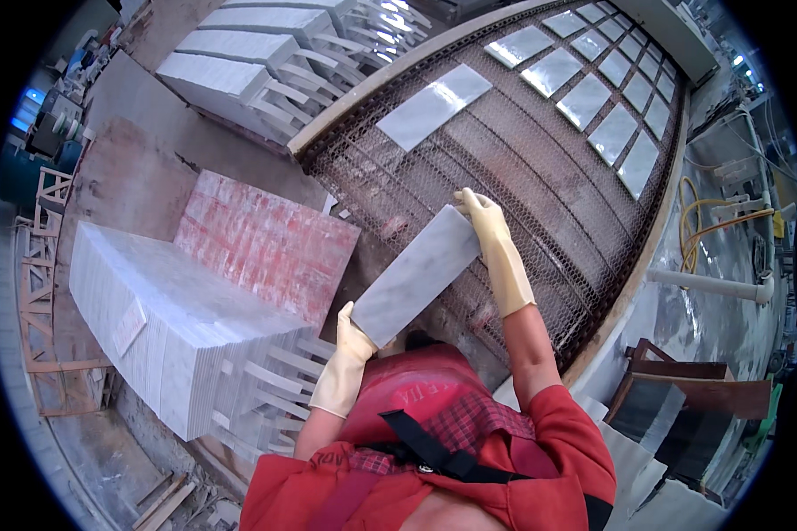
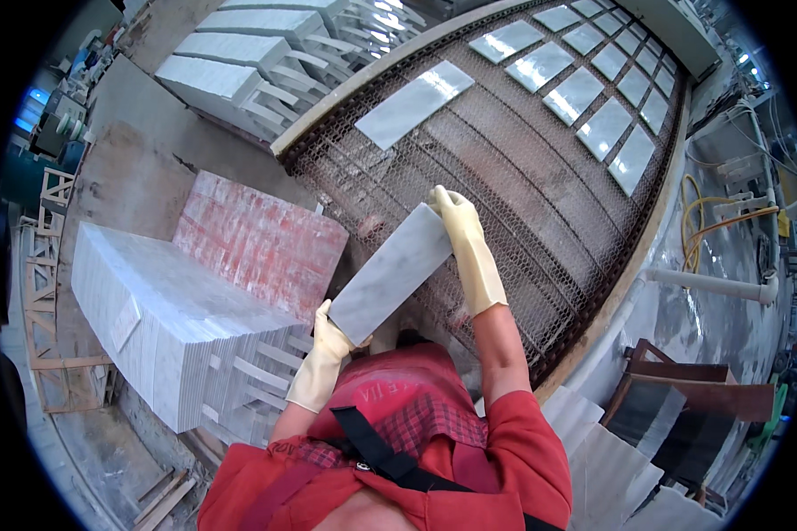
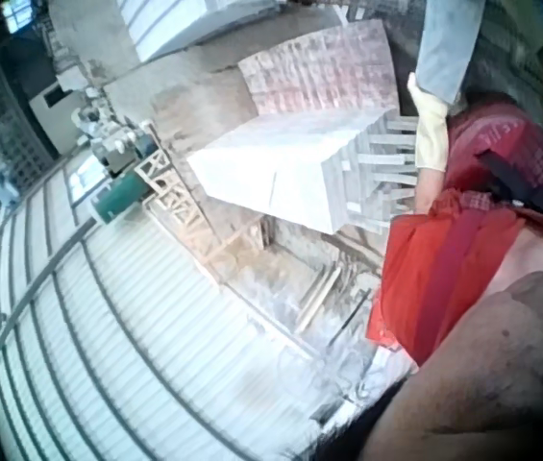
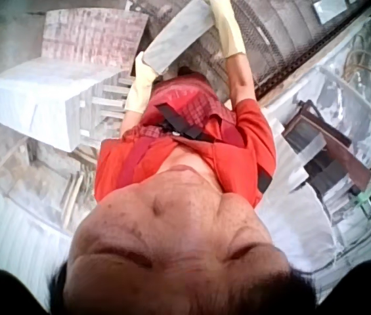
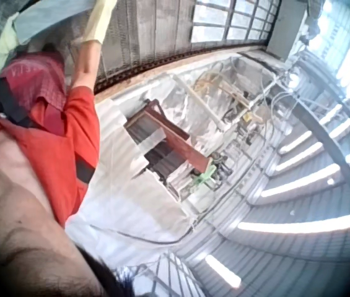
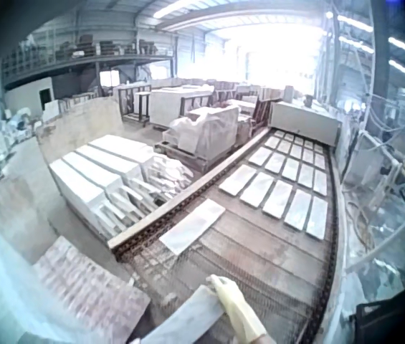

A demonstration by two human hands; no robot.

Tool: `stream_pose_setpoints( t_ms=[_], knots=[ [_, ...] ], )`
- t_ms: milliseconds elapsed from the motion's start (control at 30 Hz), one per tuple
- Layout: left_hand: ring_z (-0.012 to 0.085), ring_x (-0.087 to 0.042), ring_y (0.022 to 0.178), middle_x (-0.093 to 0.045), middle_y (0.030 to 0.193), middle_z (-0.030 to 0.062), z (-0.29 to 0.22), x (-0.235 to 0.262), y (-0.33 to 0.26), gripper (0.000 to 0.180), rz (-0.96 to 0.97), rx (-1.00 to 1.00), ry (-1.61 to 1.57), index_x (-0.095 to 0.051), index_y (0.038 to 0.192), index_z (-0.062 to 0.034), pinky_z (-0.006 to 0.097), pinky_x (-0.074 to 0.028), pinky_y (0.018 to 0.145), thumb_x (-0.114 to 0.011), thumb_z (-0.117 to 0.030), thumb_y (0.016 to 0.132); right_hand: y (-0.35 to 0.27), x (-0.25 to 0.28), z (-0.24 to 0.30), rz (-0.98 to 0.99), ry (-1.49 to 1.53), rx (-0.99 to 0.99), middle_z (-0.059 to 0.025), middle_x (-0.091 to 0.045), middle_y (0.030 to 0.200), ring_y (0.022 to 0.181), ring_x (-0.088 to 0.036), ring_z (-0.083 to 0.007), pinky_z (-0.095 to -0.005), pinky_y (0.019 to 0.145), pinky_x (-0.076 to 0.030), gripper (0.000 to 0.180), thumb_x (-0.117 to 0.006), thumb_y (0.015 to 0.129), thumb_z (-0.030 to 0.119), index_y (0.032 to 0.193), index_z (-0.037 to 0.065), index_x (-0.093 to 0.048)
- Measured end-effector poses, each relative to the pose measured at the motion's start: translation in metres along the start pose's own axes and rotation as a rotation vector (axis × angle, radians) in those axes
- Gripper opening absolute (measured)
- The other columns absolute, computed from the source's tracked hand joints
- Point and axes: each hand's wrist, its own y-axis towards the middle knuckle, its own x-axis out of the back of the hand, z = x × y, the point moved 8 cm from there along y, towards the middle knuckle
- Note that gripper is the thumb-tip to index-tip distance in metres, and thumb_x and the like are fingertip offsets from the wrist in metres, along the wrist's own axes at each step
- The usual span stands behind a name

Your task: The person repeatedly picks up stacks of white rectangular tiles and places them onto a metal mesh conveyor belt. They handle the tiles one at a time or in small groups, arranging them in rows on the belt. The person wears gloves and a red shirt while working in a factory setting.

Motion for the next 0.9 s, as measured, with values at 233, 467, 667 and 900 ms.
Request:
stream_pose_setpoints(
  t_ms=[233, 467, 667, 900],
  knots=[
    [0.0462, -0.053, 0.137, -0.052, 0.157, 0.0166, -0.008, -0.029, -0.024, 0.075, 0.085, 0.051, 0.055, -0.050, 0.153, -0.0142, 0.076, -0.042, 0.097, -0.033, -0.066, 0.102, -0.097, 0.041, 0.003, -0.298, 0.044, 0.171, -0.0104, -0.076, 0.120, 0.115, -0.068, -0.0179, -0.0315, 0.103, -0.049, 0.040, -0.059, 0.107, 0.038, 0.130, 0.007, -0.072],
    [0.0441, -0.046, 0.146, -0.044, 0.166, 0.0140, -0.011, -0.022, -0.033, 0.078, 0.137, 0.132, 0.104, -0.044, 0.160, -0.0172, 0.082, -0.036, 0.100, -0.031, -0.068, 0.102, -0.173, 0.008, -0.077, -0.076, -0.172, -0.083, -0.0075, -0.080, 0.103, 0.097, -0.071, -0.0163, -0.0325, 0.091, -0.053, 0.045, -0.063, 0.104, 0.048, 0.103, 0.005, -0.077],
    [0.0455, -0.052, 0.140, -0.051, 0.158, 0.0197, -0.006, -0.041, -0.038, 0.066, 0.071, 0.121, 0.139, -0.050, 0.153, -0.0101, 0.080, -0.041, 0.097, -0.039, -0.051, 0.102, -0.183, -0.097, -0.153, 0.359, -0.057, -0.200, -0.0187, -0.076, 0.108, 0.101, -0.073, -0.0249, -0.0364, 0.095, -0.055, 0.057, -0.062, 0.105, 0.051, 0.114, -0.005, -0.069],
    [0.0477, -0.051, 0.139, -0.052, 0.154, 0.0247, -0.002, -0.018, -0.039, 0.054, -0.025, 0.094, 0.032, -0.051, 0.147, 0.0015, 0.073, -0.037, 0.112, -0.050, -0.025, 0.100, -0.201, -0.112, -0.146, 0.198, 0.431, -0.340, -0.0160, -0.077, 0.113, 0.098, -0.076, -0.0263, -0.0373, 0.093, -0.059, 0.046, -0.072, 0.101, 0.037, 0.122, -0.004, -0.070]
  ],
)
